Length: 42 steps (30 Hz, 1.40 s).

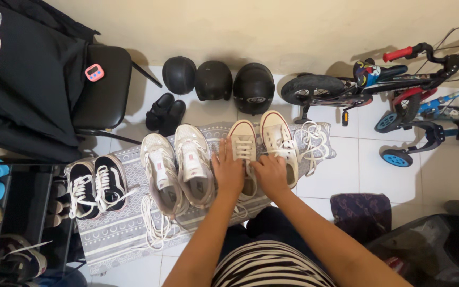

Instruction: The person removes the laces from a pair of white canvas shoes and then re-laces them by threading the laces through the eyelets and tying a knot. The task is performed by hand on a small table in a cluttered indoor space.

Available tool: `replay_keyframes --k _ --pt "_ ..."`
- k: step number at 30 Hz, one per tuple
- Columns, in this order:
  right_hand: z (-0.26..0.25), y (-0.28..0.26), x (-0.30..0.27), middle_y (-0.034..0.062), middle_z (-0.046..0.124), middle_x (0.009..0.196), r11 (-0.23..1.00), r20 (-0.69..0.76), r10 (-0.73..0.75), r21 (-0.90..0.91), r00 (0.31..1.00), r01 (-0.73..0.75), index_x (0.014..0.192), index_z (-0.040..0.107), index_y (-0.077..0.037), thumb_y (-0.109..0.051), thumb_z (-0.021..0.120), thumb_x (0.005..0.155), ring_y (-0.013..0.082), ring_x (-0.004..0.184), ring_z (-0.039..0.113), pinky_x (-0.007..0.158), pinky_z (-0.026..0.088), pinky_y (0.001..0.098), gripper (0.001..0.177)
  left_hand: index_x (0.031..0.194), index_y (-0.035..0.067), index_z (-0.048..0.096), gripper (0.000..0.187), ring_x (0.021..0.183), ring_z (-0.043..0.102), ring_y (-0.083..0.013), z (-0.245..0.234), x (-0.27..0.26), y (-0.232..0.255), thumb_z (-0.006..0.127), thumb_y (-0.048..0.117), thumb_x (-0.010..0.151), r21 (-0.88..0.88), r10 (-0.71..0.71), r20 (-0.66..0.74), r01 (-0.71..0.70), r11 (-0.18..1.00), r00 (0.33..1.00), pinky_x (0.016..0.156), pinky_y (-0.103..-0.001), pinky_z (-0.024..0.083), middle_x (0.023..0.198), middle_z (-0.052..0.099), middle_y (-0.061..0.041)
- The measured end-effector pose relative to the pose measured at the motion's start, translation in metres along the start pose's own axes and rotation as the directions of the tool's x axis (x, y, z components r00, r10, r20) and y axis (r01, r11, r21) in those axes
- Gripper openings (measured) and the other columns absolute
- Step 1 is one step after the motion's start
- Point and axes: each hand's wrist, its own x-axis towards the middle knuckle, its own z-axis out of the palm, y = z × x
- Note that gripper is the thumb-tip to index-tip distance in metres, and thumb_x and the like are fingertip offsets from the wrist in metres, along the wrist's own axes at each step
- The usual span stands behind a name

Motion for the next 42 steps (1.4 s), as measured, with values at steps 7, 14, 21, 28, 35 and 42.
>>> replay_keyframes --k 7,14,21,28,35,42 --pt "-0.011 0.006 0.009 -0.0021 0.054 0.081 0.995 -0.062 -0.100 0.002 0.993 0.100 0.089 0.072 -0.020 -0.016 0.074 0.076 0.0206 0.083 0.058 0.073 0.040 0.0412 0.014 0.088 0.012 0.078 0.016 0.154 0.023 -0.0371 0.006 -0.004 -0.002 0.076 0.025 0.078 -0.039 0.031 -0.109 -0.035 0.999 0.994 0.116 -0.068 0.019 0.166 0.028 -0.015" --pt "-0.014 0.006 0.005 -0.0012 0.056 0.079 0.998 -0.036 -0.049 0.023 0.998 0.050 0.084 0.074 -0.019 -0.018 0.077 0.075 0.0209 0.082 0.058 0.074 0.038 0.0423 0.010 0.078 0.015 0.081 0.014 0.155 0.012 -0.0392 0.012 -0.001 0.007 0.072 0.025 0.080 -0.111 -0.136 0.048 0.140 0.984 0.990 0.116 -0.074 0.009 0.168 0.021 -0.019" --pt "-0.016 0.002 0.006 -0.0017 0.056 0.078 0.999 -0.051 -0.009 0.044 0.999 0.011 0.089 0.075 -0.018 -0.015 0.076 0.078 0.0204 0.079 0.058 0.076 0.038 0.0419 0.011 0.082 0.016 0.082 0.021 0.156 0.003 -0.0398 0.010 0.004 0.015 0.071 0.033 0.082 -0.247 -0.351 0.156 0.381 0.891 0.923 0.115 -0.073 0.003 0.166 0.016 -0.021" --pt "-0.012 0.004 0.011 -0.0002 0.057 0.081 0.995 -0.061 -0.095 -0.006 0.994 0.095 0.086 0.070 -0.014 -0.014 0.072 0.077 0.0219 0.085 0.059 0.078 0.041 0.0414 0.009 0.094 0.015 0.083 0.034 0.158 0.007 -0.0327 0.004 0.008 0.020 0.074 0.044 0.079 -0.089 -0.446 0.268 0.483 0.871 0.854 0.123 -0.064 0.004 0.167 0.023 -0.016" --pt "-0.021 0.020 0.005 0.0015 0.062 0.091 0.976 0.011 -0.220 -0.010 0.976 0.220 0.095 0.070 -0.013 -0.013 0.067 0.077 0.0218 0.091 0.061 0.084 0.042 0.0424 0.018 0.091 0.016 0.084 0.027 0.156 0.010 -0.0335 0.009 0.015 0.003 0.070 0.035 0.078 -0.218 -0.480 0.265 0.537 0.815 0.836 0.122 -0.060 0.008 0.165 0.026 -0.016" --pt "-0.029 0.015 0.013 0.0002 0.065 0.098 0.992 0.013 -0.124 -0.025 0.992 0.124 0.100 0.072 -0.014 -0.013 0.066 0.078 0.0214 0.100 0.061 0.093 0.041 0.0453 0.023 0.087 0.014 0.083 0.016 0.152 0.021 -0.0431 -0.002 0.000 0.004 0.074 0.021 0.077 -0.382 -0.139 -0.129 0.080 0.921 0.982 0.122 -0.058 0.018 0.161 0.034 -0.023"
